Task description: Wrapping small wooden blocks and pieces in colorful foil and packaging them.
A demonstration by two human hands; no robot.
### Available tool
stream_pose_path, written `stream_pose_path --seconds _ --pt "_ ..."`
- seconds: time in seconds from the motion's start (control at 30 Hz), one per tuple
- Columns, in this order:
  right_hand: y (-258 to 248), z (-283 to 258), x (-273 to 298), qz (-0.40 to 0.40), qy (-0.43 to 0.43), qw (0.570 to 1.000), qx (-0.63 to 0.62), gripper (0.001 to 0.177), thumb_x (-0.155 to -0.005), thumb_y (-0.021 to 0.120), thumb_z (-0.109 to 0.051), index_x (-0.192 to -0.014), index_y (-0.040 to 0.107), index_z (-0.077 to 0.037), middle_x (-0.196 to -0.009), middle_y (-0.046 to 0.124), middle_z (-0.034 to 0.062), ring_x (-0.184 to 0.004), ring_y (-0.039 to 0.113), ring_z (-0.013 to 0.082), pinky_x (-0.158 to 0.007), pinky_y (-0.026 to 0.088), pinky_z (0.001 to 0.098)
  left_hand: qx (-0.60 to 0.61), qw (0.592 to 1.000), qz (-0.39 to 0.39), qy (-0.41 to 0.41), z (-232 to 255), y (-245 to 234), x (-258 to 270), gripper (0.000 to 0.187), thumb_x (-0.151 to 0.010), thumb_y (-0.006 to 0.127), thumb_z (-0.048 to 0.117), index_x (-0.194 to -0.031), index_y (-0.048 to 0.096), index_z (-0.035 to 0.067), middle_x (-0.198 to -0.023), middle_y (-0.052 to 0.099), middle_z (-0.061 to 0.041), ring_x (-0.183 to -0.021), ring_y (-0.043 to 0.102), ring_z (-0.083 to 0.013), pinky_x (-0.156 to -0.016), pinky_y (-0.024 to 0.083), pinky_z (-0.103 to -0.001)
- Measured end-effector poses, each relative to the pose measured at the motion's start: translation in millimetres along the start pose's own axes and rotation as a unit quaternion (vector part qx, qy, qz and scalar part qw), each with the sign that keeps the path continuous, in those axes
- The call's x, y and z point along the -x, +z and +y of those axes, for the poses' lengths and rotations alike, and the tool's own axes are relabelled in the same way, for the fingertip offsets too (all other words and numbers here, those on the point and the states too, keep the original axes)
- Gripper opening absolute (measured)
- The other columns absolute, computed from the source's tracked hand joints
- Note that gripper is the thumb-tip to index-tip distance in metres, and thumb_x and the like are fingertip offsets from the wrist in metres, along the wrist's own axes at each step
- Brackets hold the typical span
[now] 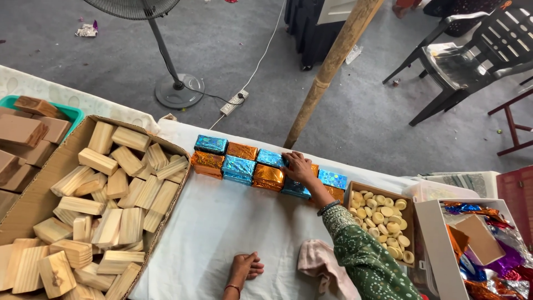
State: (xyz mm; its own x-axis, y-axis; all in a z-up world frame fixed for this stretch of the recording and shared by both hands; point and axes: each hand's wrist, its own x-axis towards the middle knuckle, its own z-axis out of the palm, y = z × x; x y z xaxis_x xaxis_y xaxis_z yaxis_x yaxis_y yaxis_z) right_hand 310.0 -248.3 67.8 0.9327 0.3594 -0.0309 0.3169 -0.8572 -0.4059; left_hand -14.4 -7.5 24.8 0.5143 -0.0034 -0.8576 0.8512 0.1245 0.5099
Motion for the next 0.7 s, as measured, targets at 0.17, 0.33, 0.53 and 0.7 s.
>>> stream_pose_path --seconds 0.17,0.33,0.53,0.7 --pt "-12 -9 44 0.194 -0.023 0.977 -0.083 0.062 -0.088 0.075 -0.035 -0.142 0.056 -0.011 -0.140 0.058 0.0154 -0.132 0.050 0.0343 -0.103 0.043 0.0506 0.006 1.000 -0.007 0.007 -12 -2 -16 0.038 -0.098 0.065 0.036 -0.097 0.072 -0.001 -0.086 0.081 -0.015 -0.067 0.078 -0.0206 -0.052 0.056 -0.027" --pt "21 -1 163 0.290 0.123 0.939 -0.139 0.039 -0.090 0.078 -0.023 -0.121 0.065 -0.004 -0.114 0.065 0.0208 -0.108 0.062 0.0382 -0.092 0.051 0.0460 0.022 1.000 -0.016 0.004 -20 -3 -32 0.037 -0.098 0.064 0.035 -0.098 0.072 -0.002 -0.086 0.080 -0.017 -0.067 0.078 -0.0230 -0.049 0.056 -0.028" --pt "52 -15 315 0.229 0.183 0.942 -0.164 0.035 -0.088 0.074 -0.021 -0.120 0.069 -0.009 -0.115 0.070 0.0099 -0.112 0.063 0.0306 -0.095 0.051 0.0409 -0.008 1.000 -0.001 0.016 -18 -2 -26 0.037 -0.098 0.064 0.035 -0.100 0.073 -0.001 -0.087 0.081 -0.016 -0.068 0.079 -0.0225 -0.050 0.058 -0.029" --pt "60 -25 380 0.085 0.304 0.949 -0.003 0.076 -0.076 0.075 -0.052 -0.144 0.051 -0.025 -0.148 0.044 0.0046 -0.140 0.038 0.0321 -0.105 0.041 0.0581 0.016 0.999 -0.008 0.047 -33 -3 -42 0.037 -0.097 0.066 0.036 -0.101 0.073 0.000 -0.089 0.081 -0.016 -0.070 0.078 -0.0222 -0.052 0.057 -0.029"
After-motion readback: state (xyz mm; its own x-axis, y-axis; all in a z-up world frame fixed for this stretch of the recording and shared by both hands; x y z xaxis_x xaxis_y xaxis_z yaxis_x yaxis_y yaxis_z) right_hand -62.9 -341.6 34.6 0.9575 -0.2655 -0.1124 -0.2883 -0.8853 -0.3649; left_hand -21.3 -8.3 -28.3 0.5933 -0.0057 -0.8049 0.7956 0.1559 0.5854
